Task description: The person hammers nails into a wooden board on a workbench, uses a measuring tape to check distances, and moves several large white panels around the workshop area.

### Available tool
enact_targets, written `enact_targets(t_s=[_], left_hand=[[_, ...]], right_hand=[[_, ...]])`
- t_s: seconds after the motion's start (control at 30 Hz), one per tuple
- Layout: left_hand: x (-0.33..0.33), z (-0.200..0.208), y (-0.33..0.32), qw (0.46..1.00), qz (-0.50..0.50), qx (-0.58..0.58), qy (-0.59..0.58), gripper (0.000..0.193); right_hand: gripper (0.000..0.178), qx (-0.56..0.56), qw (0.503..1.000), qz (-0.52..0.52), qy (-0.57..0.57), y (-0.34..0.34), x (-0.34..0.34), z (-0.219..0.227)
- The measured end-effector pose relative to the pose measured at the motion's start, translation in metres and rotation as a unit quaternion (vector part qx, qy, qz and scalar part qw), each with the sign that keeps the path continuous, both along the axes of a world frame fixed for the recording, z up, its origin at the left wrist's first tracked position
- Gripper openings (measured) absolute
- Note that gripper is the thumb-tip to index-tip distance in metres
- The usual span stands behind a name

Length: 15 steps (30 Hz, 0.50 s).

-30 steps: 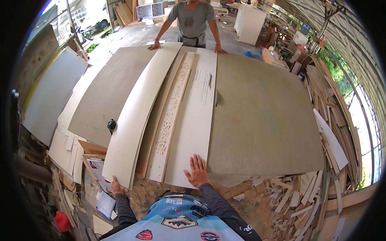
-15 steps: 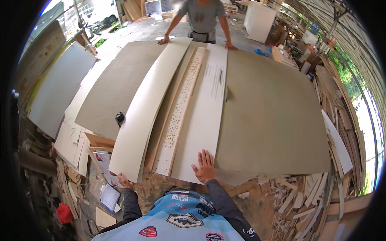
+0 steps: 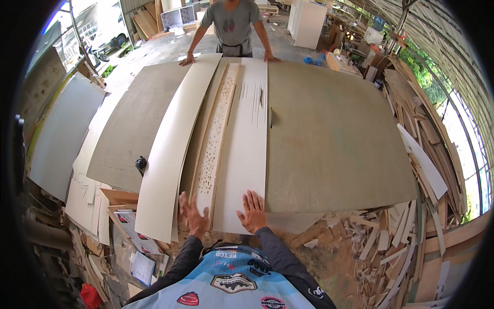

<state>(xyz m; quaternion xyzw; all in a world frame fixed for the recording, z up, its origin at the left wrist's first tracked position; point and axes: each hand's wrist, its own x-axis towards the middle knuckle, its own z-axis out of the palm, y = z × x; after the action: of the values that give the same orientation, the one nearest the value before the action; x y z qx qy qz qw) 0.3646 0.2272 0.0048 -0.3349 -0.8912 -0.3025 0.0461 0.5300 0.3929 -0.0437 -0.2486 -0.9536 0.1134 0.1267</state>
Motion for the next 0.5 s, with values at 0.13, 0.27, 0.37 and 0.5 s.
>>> enact_targets(t_s=[0.13,0.27,0.37,0.5], left_hand=[[-0.003,-0.050,0.020,0.989,-0.103,-0.100,-0.026,0.082],[0.001,-0.053,0.029,0.986,-0.103,-0.125,-0.033,0.080],[0.000,-0.058,0.029,0.986,-0.096,-0.133,-0.023,0.077],[0.002,-0.049,0.029,0.987,-0.097,-0.125,-0.029,0.075]], right_hand=[[0.071,-0.001,1.000,0.005,-0.001,-0.005,-0.005,0.001],[0.071,0.000,1.000,-0.005,0.005,0.000,0.000,0.000],[0.071,-0.003,1.000,-0.002,0.017,-0.001,-0.001,0.000],[0.070,-0.004,1.000,-0.001,0.015,-0.001,-0.001,0.001]])
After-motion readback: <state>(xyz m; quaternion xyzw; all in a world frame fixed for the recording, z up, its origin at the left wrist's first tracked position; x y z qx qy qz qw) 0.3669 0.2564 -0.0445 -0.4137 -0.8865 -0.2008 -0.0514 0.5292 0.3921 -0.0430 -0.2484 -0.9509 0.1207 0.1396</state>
